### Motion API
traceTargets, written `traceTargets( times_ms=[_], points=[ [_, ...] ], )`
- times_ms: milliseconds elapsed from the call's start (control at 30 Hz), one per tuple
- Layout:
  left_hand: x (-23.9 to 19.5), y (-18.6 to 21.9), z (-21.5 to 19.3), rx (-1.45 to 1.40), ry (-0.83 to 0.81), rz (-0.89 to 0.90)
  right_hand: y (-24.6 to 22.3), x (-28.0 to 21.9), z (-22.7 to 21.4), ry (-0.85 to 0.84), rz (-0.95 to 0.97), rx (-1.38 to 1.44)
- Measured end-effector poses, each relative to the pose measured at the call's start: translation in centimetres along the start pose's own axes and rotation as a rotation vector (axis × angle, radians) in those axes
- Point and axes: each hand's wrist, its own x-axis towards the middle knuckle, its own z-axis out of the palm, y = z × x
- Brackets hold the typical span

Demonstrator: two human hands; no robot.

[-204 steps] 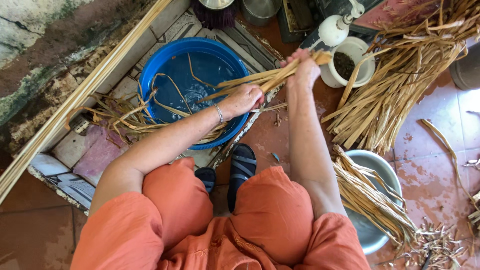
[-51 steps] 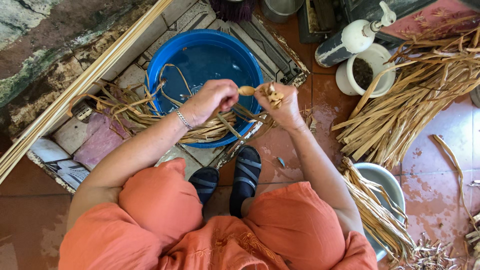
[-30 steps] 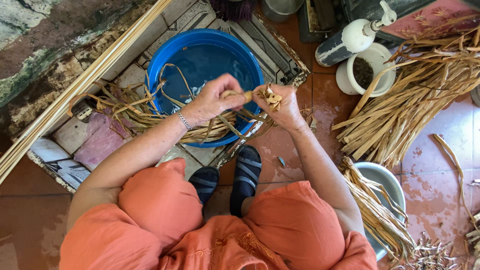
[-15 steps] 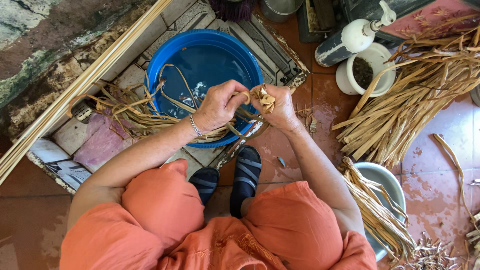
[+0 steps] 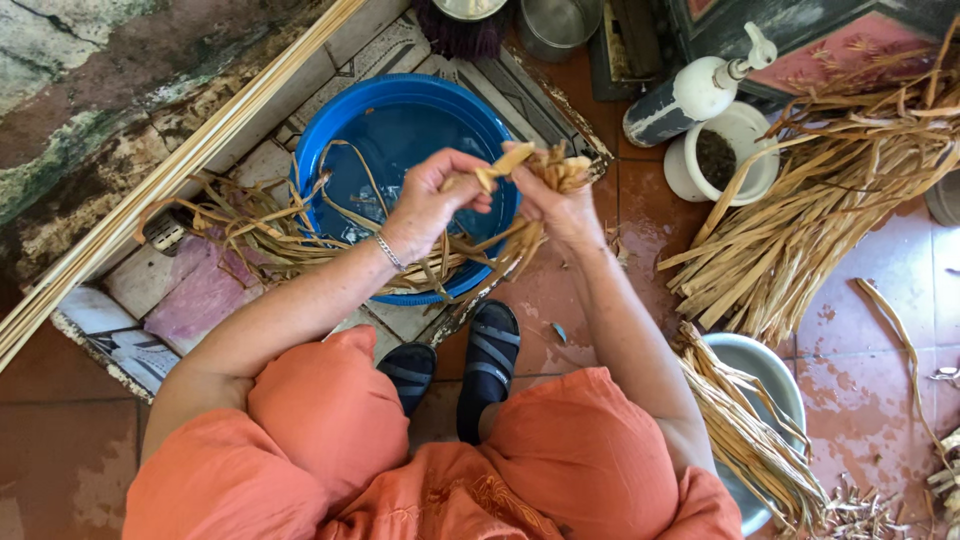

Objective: The person sits on the floor and processes dried plant stems by soaking them in a blue basin of water, then peeling the outer layers by hand. The peeled stems are placed into a separate white basin while the waste is discarded on the floor.

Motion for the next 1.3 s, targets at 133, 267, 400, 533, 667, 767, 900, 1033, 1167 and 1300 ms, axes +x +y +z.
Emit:
traceTargets(
  times_ms=[133, 267, 400, 533, 667, 767, 900, 1033, 1167, 1300],
  points=[
    [-1.0, 0.2, 0.5, 0.134, -0.024, -0.13, 0.6, 0.5, -0.3, 0.126, -0.084, -0.011],
    [-1.6, 0.8, -0.4, 0.913, -0.029, 0.222, -0.4, 1.0, -1.9, 0.245, -0.121, 0.173],
    [-1.5, 1.1, -1.3, 1.134, -0.042, 0.463, -0.7, 0.8, -2.5, 0.256, -0.15, 0.188],
    [-0.4, 1.7, -1.4, 0.943, -0.146, 0.482, -0.7, 1.0, -1.9, 0.146, -0.183, 0.049],
    [1.2, 1.4, 0.5, 0.487, -0.183, -0.005, 0.0, 0.8, -0.6, 0.076, -0.122, -0.061],
    [2.1, 0.9, 2.0, 0.609, -0.141, -0.026, 0.6, 0.4, 0.5, 0.036, -0.115, 0.006],
    [2.9, 0.3, 3.2, 0.481, -0.16, -0.094, 0.5, 0.5, 0.6, 0.034, -0.108, 0.02],
    [3.7, -0.8, 4.0, 0.363, -0.213, -0.209, 0.7, 1.6, 0.0, 0.267, -0.067, 0.136],
    [3.6, -2.8, 4.4, 0.292, -0.195, -0.26, 1.2, 3.0, -1.1, 0.385, -0.076, 0.227],
    [2.5, -4.8, 4.9, 0.347, -0.25, -0.297, 0.8, 3.8, -4.3, 0.634, -0.01, 0.265]
  ],
)
